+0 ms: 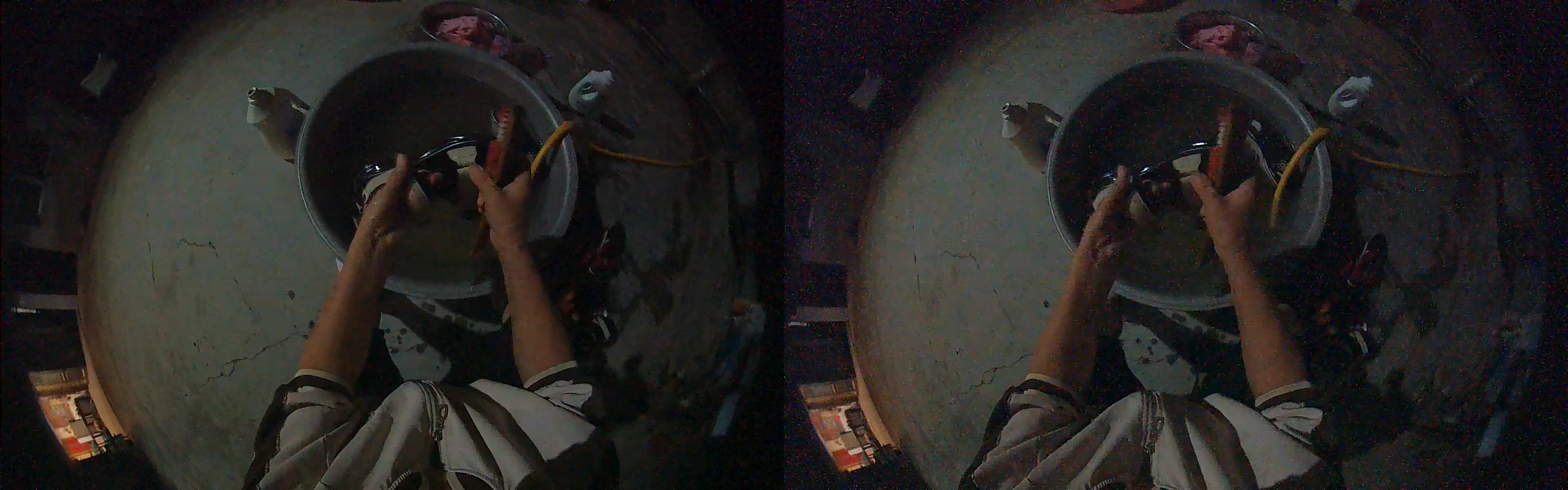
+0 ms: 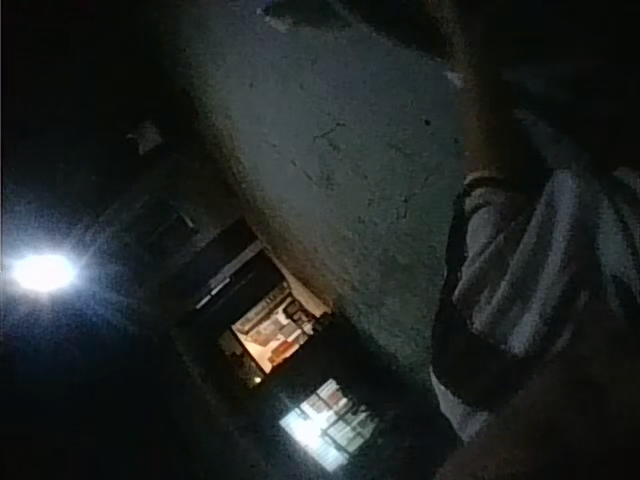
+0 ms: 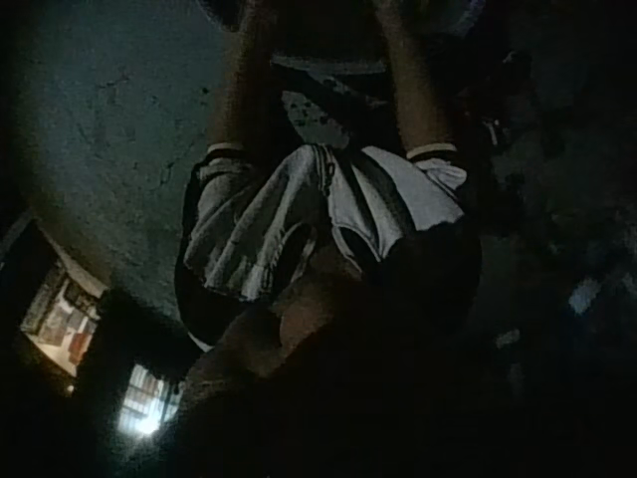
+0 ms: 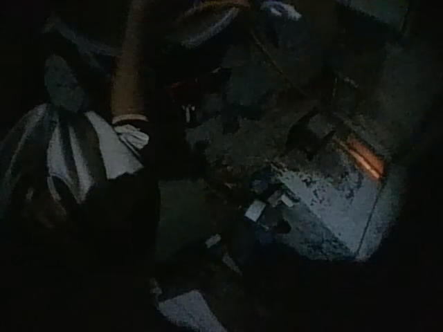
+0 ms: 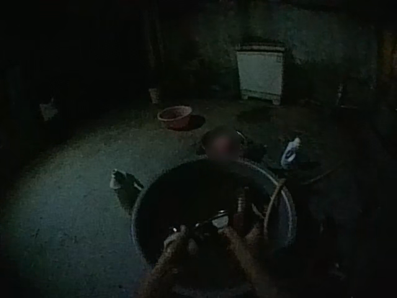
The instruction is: The person washes footwear in a large basin of soapy water by hand and with a brush, scrubbing the soles and sides of the shoes.
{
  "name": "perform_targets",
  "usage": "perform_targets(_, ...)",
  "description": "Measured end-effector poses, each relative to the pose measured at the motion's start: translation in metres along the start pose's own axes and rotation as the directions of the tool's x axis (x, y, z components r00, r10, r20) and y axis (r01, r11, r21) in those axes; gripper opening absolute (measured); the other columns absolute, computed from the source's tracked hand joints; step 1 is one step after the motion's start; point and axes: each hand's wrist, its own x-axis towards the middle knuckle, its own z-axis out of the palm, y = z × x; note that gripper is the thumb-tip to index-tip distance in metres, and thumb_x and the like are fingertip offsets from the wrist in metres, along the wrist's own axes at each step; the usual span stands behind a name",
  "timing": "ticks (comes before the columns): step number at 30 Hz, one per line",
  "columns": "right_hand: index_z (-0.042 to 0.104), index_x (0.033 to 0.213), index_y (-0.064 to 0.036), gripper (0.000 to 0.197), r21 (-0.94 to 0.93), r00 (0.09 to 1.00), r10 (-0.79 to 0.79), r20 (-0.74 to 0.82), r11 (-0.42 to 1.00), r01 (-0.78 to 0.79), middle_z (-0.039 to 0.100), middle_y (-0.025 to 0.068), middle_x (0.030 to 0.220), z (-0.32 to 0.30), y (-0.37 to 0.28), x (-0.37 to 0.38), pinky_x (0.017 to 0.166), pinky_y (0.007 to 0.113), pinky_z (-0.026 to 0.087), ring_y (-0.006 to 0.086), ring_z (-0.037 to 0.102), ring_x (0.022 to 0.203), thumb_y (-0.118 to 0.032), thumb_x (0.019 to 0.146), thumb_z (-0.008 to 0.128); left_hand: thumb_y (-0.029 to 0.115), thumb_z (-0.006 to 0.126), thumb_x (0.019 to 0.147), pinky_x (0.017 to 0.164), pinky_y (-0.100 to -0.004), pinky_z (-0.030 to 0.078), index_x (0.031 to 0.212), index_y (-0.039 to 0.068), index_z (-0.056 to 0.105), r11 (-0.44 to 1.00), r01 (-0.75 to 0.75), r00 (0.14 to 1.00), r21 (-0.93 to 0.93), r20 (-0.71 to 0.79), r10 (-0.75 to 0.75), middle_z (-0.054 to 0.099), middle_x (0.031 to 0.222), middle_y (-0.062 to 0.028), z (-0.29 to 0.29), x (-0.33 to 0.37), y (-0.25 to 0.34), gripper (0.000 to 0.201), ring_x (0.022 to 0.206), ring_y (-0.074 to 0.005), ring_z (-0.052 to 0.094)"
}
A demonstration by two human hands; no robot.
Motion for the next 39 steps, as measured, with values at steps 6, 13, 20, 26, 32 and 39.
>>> perform_targets(6, 0.050, 0.071, -0.0062, 0.015, 0.072, 0.985, 0.147, 0.086, 0.986, -0.153, 0.046, -0.0027, 0.056, 0.005, -0.019, -0.004, 0.037, 0.018, 0.030, 0.0050, 0.040, 0.041, -0.007, 0.068, 0.065, 0.039, 0.062, 0.071, 0.053, -0.0223, 0.039, 0.110, 0.007, 0.049, 0.739, -0.154, 0.987, 0.656, 0.135, 0.086, 0.056, 0.086, -0.0045, 0.007, -0.016, 0.012, 0.052, 0.073, -0.0114, 0.049)
perform_targets(13, 0.051, 0.073, -0.0039, 0.018, 0.057, 0.970, 0.160, 0.183, 0.983, -0.172, 0.048, -0.0012, 0.057, 0.007, -0.016, -0.007, 0.038, 0.019, 0.031, 0.0052, 0.041, 0.042, -0.012, 0.068, 0.066, 0.024, 0.069, 0.066, 0.056, -0.0210, 0.037, 0.102, 0.007, 0.050, 0.728, -0.250, 0.968, 0.639, 0.157, 0.194, 0.055, 0.084, -0.0019, 0.004, 0.002, -0.017, 0.044, 0.073, -0.0103, 0.050)
perform_targets(20, 0.035, 0.113, 0.0047, 0.061, -0.437, 0.997, -0.013, 0.074, 0.898, 0.044, 0.052, 0.0096, 0.086, -0.001, -0.010, -0.002, 0.053, 0.023, 0.042, 0.0132, 0.051, 0.062, -0.023, 0.070, 0.067, 0.017, 0.067, 0.068, 0.060, -0.0261, 0.042, 0.085, 0.004, 0.049, 0.690, -0.041, 0.974, 0.722, -0.124, 0.187, 0.056, 0.077, -0.0049, 0.018, 0.008, -0.013, 0.028, 0.066, -0.0114, 0.052)
perform_targets(26, 0.027, 0.125, -0.0019, 0.058, -0.291, 0.838, -0.394, 0.378, 0.809, 0.511, 0.044, 0.0163, 0.114, 0.005, -0.024, -0.032, 0.087, 0.033, 0.036, 0.0257, 0.044, 0.104, -0.022, 0.079, 0.056, 0.024, 0.061, 0.072, 0.065, -0.0315, 0.042, 0.097, 0.005, 0.052, 0.531, -0.281, 0.887, 0.800, 0.005, 0.462, 0.059, 0.081, -0.0119, -0.009, 0.022, -0.016, 0.032, 0.075, -0.0172, 0.056)
perform_targets(32, 0.037, 0.124, -0.0116, 0.041, -0.476, 0.792, -0.349, 0.500, 0.653, 0.589, 0.045, 0.0138, 0.118, 0.004, -0.020, -0.045, 0.084, 0.038, 0.037, 0.0336, 0.047, 0.098, -0.019, 0.084, 0.045, 0.026, 0.051, 0.079, 0.066, -0.0378, 0.042, 0.109, 0.000, 0.044, 0.012, -0.473, 0.650, 0.881, 0.340, 0.679, 0.055, 0.087, -0.0179, -0.011, 0.027, -0.040, 0.040, 0.078, -0.0307, 0.055)
perform_targets(39, 0.039, 0.123, -0.0134, 0.040, -0.664, 0.896, -0.242, 0.372, 0.605, 0.439, 0.047, 0.0151, 0.114, 0.001, -0.018, -0.015, 0.080, 0.033, 0.040, 0.0294, 0.049, 0.096, -0.023, 0.085, 0.045, 0.019, 0.050, 0.080, 0.067, -0.0361, 0.042, 0.101, 0.002, 0.045, -0.572, -0.319, 0.365, 0.756, 0.655, 0.662, 0.054, 0.087, -0.0147, -0.031, 0.057, -0.063, 0.027, 0.078, -0.0320, 0.053)
